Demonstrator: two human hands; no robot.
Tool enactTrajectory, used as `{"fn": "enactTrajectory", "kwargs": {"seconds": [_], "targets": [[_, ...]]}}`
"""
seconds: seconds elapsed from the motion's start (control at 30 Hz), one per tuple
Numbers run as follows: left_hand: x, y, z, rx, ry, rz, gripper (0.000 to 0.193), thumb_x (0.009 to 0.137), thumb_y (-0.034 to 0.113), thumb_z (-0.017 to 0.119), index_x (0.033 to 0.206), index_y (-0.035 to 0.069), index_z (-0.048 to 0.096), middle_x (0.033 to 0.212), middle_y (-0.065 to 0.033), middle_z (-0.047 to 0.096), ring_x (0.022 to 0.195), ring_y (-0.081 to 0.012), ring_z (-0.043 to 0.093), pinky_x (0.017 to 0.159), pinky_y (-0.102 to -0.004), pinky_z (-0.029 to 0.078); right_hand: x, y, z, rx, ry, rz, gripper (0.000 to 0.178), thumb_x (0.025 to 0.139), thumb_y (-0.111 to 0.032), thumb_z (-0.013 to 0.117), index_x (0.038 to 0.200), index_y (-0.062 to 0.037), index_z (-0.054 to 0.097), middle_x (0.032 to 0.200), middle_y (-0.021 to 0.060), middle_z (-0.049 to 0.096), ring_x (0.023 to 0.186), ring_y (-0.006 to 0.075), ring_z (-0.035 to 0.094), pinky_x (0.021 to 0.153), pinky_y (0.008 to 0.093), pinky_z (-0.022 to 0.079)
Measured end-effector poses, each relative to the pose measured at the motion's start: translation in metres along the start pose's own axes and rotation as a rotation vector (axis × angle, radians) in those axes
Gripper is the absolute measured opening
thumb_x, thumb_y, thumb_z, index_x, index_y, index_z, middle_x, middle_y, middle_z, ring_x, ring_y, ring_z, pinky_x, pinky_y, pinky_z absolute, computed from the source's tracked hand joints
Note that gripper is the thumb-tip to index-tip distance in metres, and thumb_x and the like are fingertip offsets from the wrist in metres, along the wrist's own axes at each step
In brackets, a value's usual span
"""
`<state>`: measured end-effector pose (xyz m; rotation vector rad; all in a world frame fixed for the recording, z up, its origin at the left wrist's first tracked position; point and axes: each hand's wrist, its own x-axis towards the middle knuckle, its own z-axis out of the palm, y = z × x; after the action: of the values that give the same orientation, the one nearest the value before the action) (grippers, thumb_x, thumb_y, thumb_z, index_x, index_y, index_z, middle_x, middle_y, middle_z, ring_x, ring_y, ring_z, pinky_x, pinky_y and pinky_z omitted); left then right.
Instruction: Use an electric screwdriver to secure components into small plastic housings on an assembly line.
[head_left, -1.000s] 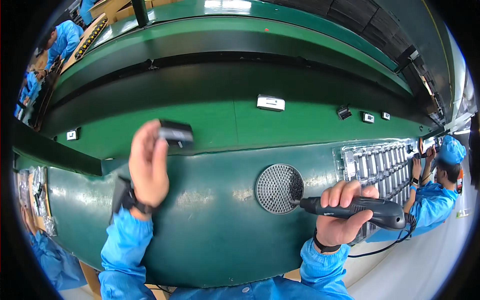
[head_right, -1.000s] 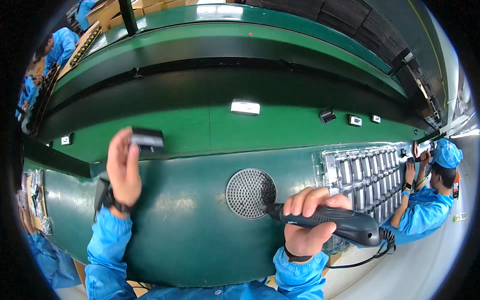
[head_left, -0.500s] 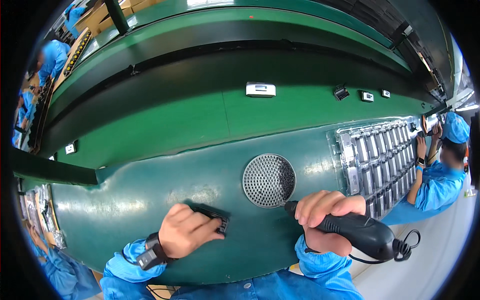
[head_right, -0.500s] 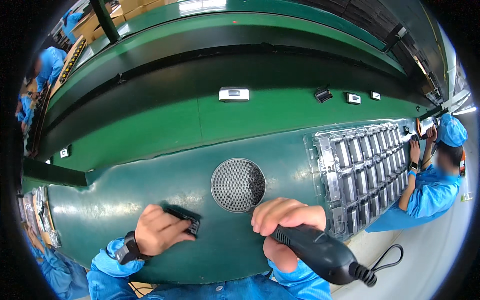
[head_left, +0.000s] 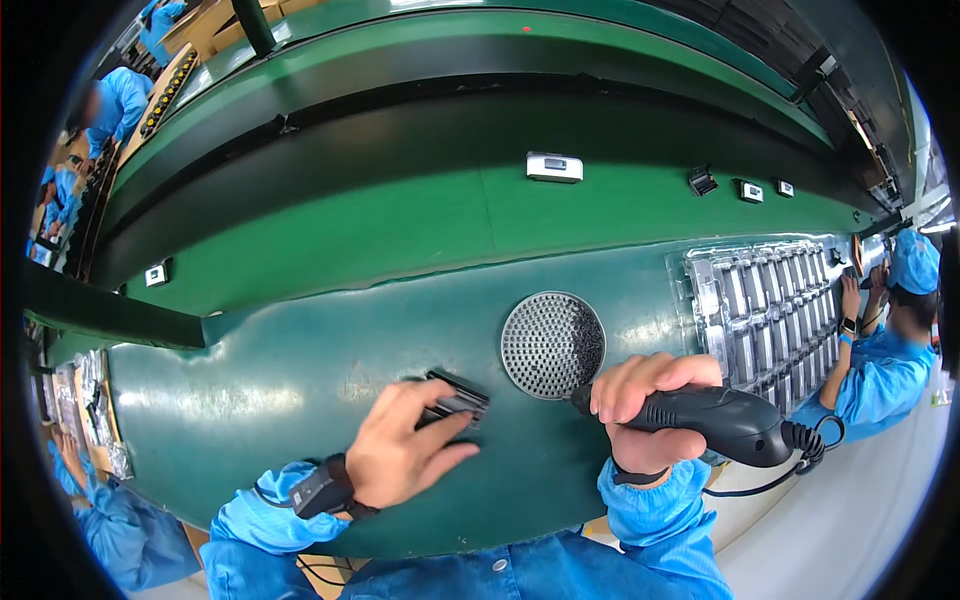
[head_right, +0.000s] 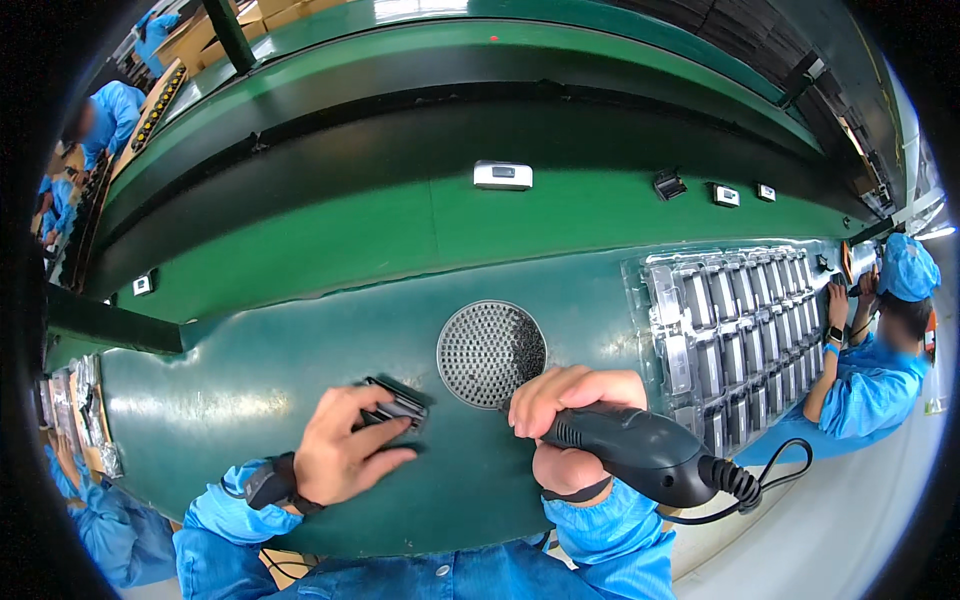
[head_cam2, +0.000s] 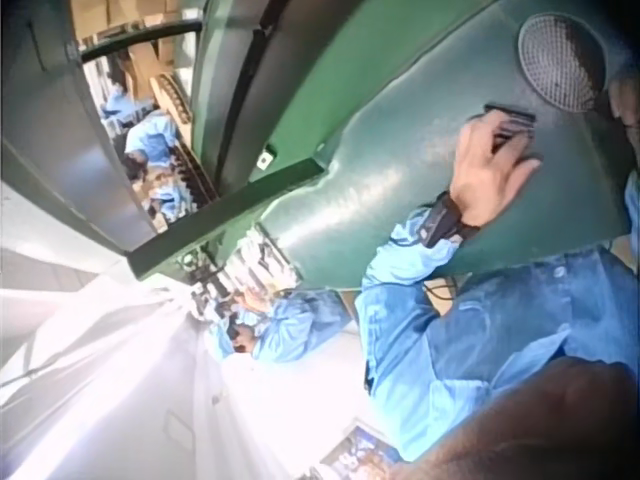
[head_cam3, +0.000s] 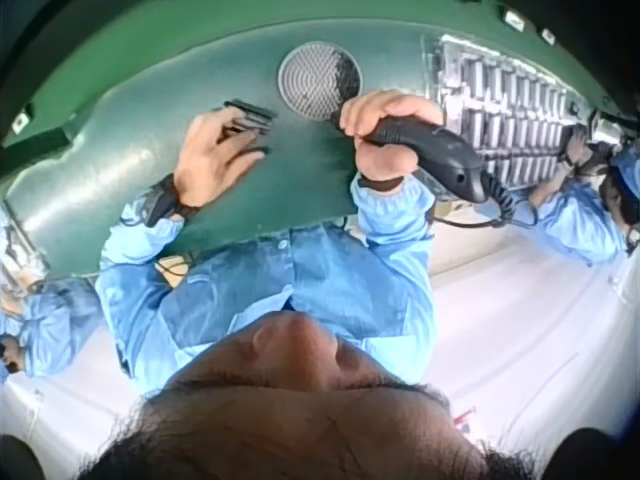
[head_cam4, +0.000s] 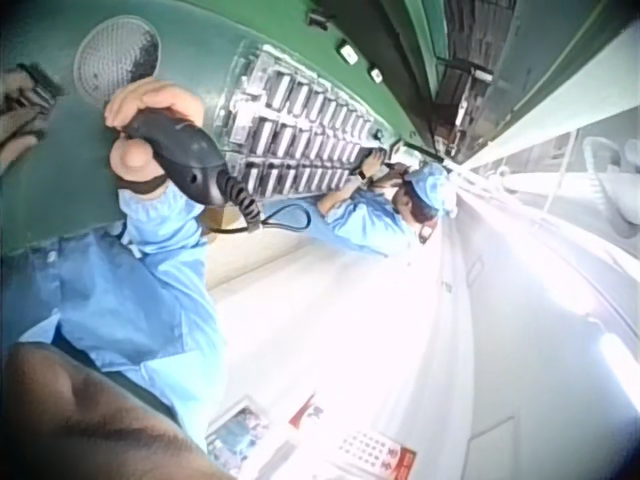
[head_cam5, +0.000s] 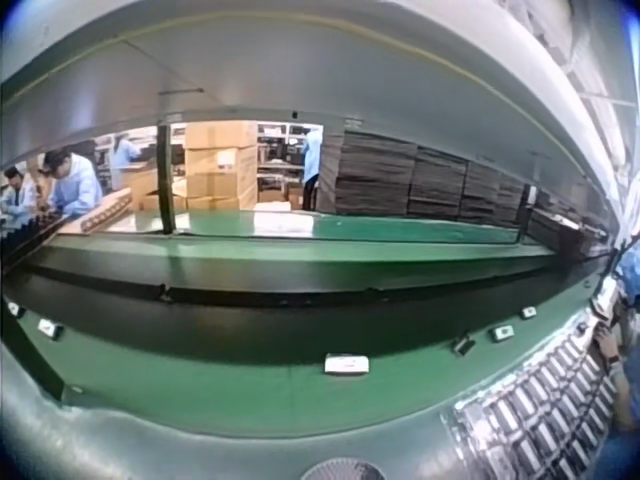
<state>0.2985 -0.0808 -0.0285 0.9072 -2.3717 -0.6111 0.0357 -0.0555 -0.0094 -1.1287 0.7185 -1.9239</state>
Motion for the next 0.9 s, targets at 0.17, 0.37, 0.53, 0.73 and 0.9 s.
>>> {"fn": "enactTrajectory", "kwargs": {"seconds": [0.17, 0.37, 0.53, 0.73, 0.9], "targets": [[0.003, 0.009, -0.005, 0.036, -0.01, -0.017, 0.037, 0.071, 0.011, 0.087, 0.106, 0.009, 0.078, 0.132, -0.0155, 0.059, 0.11, -0.0335, 0.061, 0.09, -0.0424, 0.051, -0.001, 0.005, -0.001, -0.098, 0.015, -0.005, 0.068, 0.085, -0.063, 0.074, 0.11, -0.0068, 0.044, 0.073, 0.007, 0.058, 0.059, 0.0204, 0.059, 0.053, 0.0352, 0.052], [-0.005, -0.014, 0.001, 0.052, 0.011, -0.001, 0.037, 0.071, 0.013, 0.088, 0.107, 0.014, 0.08, 0.122, -0.0117, 0.058, 0.105, -0.0315, 0.059, 0.088, -0.0422, 0.046, 0.0, 0.007, 0.0, -0.114, 0.031, -0.004, 0.069, 0.087, -0.066, 0.07, 0.111, -0.0076, 0.043, 0.072, 0.0068, 0.056, 0.056, 0.0196, 0.056, 0.051, 0.0347, 0.05], [-0.005, -0.011, 0.005, 0.07, -0.059, 0.035, 0.041, 0.073, 0.022, 0.088, 0.113, 0.017, 0.079, 0.117, -0.0089, 0.056, 0.101, -0.0275, 0.056, 0.09, -0.0433, 0.041, 0.0, 0.007, 0.0, -0.133, 0.009, 0.008, 0.066, 0.088, -0.065, 0.07, 0.109, -0.0082, 0.043, 0.072, 0.0066, 0.055, 0.055, 0.0191, 0.055, 0.05, 0.0347, 0.05], [0.0, 0.006, 0.009, 0.143, -0.142, -0.054, 0.054, 0.075, 0.029, 0.086, 0.128, 0.03, 0.073, 0.139, -0.0081, 0.056, 0.133, -0.034, 0.048, 0.112, -0.0571, 0.034, 0.003, 0.008, 0.001, -0.173, -0.011, 0.018, 0.062, 0.091, -0.064, 0.067, 0.108, -0.0096, 0.043, 0.071, 0.0053, 0.054, 0.053, 0.0182, 0.053, 0.048, 0.0345, 0.048], [-0.011, 0.001, 0.018, 0.122, -0.144, -0.074, 0.056, 0.076, 0.032, 0.086, 0.131, 0.035, 0.071, 0.157, -0.0033, 0.047, 0.15, -0.0363, 0.034, 0.122, -0.0637, 0.022, -0.001, -0.015, 0.01, -0.026, -0.028, -0.114, 0.049, 0.101, -0.057, 0.059, 0.11, -0.0118, 0.042, 0.071, 0.0058, 0.054, 0.053, 0.0183, 0.053, 0.047, 0.0313, 0.047]]}}
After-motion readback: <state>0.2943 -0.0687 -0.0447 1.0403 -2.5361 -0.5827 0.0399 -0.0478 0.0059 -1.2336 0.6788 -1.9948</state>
